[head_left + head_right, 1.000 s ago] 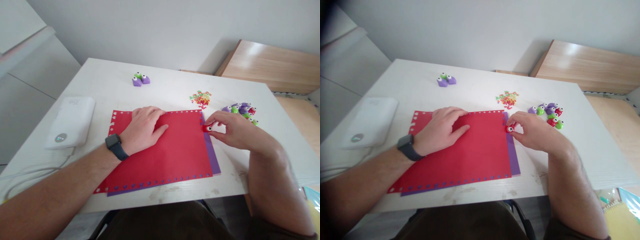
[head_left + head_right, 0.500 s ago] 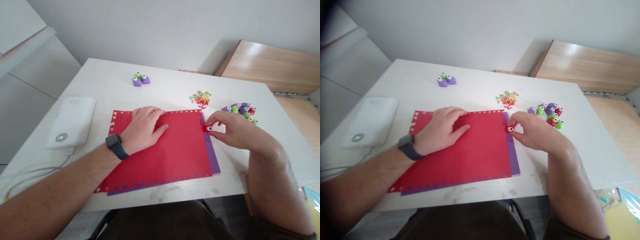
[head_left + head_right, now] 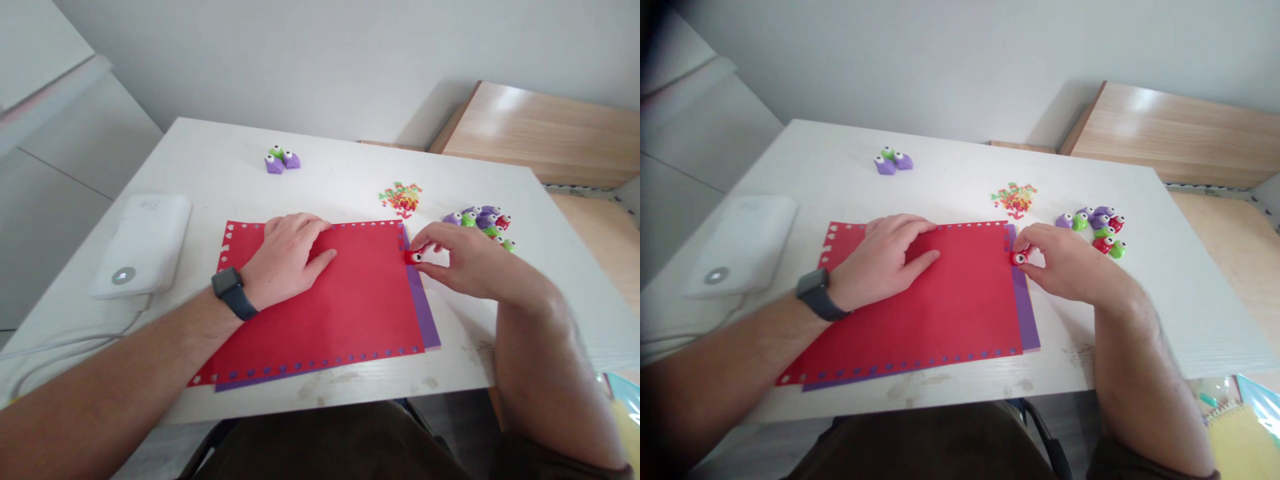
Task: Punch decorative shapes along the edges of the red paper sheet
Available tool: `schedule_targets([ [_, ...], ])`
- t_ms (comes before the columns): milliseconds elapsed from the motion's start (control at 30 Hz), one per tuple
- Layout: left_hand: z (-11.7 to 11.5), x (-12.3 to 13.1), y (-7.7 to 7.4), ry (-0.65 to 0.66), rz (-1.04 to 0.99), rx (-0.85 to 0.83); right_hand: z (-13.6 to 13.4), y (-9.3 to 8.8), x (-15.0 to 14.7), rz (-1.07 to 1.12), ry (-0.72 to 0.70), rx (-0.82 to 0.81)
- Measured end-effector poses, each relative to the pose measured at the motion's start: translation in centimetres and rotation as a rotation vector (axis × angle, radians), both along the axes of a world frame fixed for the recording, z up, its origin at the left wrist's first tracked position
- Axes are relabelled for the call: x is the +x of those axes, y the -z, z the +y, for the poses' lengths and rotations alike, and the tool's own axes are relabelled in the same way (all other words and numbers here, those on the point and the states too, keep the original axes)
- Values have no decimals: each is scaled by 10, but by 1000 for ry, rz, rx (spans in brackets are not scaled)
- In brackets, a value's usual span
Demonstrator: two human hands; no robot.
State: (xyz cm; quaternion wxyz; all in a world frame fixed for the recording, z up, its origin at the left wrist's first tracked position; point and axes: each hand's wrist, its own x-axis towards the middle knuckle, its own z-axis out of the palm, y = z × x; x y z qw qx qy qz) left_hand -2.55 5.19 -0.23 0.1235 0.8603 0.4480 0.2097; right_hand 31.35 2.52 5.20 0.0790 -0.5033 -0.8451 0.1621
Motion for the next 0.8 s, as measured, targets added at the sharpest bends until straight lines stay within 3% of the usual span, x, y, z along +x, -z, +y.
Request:
schedule_targets([
  [800,-1,1,-1,-7,23,5,-1,-3,-1,-4,-20,12],
])
